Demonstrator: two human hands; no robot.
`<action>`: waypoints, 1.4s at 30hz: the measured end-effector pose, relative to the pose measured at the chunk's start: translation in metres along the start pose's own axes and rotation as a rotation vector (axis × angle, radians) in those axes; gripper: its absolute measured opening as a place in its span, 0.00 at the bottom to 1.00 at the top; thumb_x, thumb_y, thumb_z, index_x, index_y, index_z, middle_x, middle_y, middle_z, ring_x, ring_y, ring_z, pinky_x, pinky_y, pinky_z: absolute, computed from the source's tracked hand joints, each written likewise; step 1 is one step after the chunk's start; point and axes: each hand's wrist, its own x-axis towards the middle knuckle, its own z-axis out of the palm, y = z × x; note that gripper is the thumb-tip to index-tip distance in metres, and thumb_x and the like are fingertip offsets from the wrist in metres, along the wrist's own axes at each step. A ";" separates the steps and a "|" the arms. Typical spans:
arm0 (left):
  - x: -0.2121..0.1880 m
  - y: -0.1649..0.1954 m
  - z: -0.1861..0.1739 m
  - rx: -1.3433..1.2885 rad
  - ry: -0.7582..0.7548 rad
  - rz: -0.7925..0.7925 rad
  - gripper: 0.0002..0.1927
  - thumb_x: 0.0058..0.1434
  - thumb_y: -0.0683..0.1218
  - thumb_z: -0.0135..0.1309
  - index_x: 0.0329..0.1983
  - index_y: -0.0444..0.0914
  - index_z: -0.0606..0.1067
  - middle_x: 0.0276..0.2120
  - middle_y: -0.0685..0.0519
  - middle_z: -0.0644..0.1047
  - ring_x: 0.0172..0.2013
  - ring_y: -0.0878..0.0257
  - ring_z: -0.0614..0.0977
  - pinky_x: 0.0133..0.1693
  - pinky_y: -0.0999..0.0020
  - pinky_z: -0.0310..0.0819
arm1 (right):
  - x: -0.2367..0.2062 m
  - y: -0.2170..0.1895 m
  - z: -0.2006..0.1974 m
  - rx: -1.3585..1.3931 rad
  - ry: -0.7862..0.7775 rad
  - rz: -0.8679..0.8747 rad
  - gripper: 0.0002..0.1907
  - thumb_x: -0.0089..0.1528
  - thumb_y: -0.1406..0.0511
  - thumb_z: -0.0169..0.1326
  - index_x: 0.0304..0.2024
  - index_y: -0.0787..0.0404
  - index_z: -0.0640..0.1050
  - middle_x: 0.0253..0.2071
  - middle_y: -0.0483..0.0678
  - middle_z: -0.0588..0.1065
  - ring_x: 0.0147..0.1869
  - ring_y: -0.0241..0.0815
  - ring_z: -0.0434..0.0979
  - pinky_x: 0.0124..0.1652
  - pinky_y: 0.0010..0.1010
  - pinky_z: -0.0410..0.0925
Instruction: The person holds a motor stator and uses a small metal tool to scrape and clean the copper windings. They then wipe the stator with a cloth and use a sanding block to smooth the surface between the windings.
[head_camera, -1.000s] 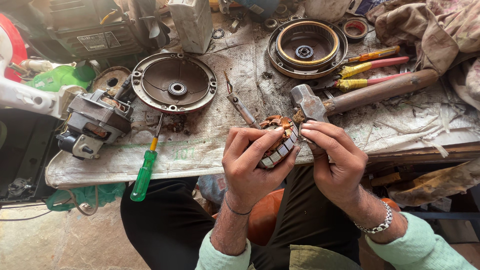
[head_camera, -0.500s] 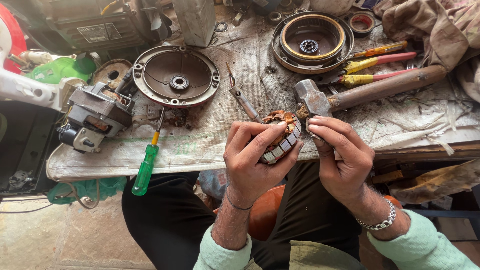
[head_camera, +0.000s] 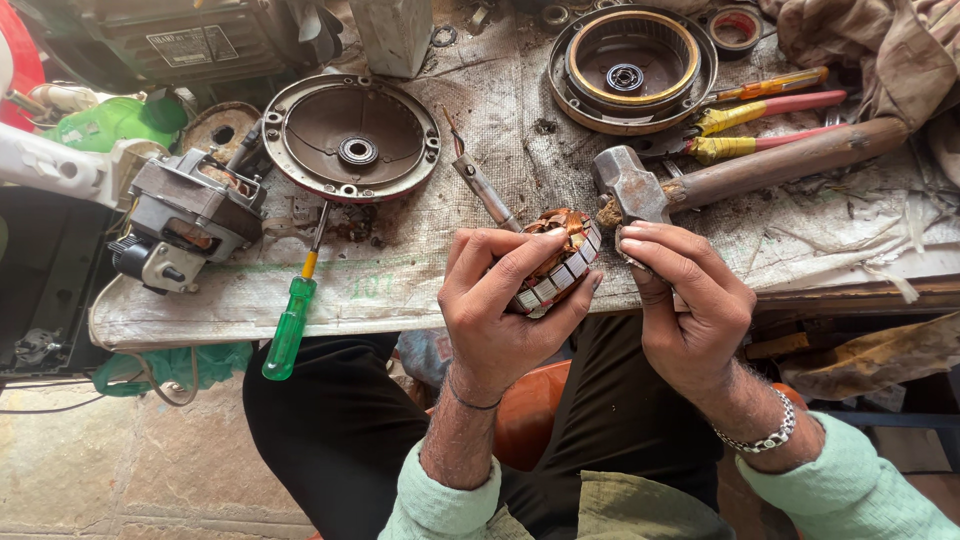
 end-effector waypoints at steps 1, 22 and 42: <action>0.000 0.000 0.000 0.002 0.002 0.001 0.22 0.52 0.45 0.76 0.49 0.40 0.81 0.39 0.55 0.78 0.41 0.62 0.78 0.42 0.69 0.76 | 0.000 0.000 0.000 0.004 0.000 -0.005 0.09 0.68 0.76 0.59 0.51 0.66 0.79 0.53 0.55 0.79 0.60 0.48 0.82 0.56 0.32 0.75; 0.015 0.012 -0.023 0.280 -0.170 -0.045 0.26 0.56 0.50 0.69 0.54 0.35 0.77 0.42 0.49 0.68 0.42 0.55 0.72 0.45 0.60 0.73 | 0.000 -0.001 0.001 0.000 0.003 -0.008 0.09 0.69 0.76 0.59 0.51 0.66 0.79 0.53 0.54 0.79 0.58 0.46 0.82 0.55 0.30 0.76; -0.002 0.001 -0.011 0.187 -0.011 -0.071 0.29 0.50 0.56 0.78 0.51 0.39 0.80 0.39 0.55 0.67 0.39 0.62 0.71 0.38 0.68 0.71 | 0.001 -0.001 0.000 -0.004 -0.016 -0.006 0.09 0.69 0.76 0.59 0.51 0.65 0.80 0.53 0.53 0.79 0.57 0.46 0.82 0.55 0.32 0.75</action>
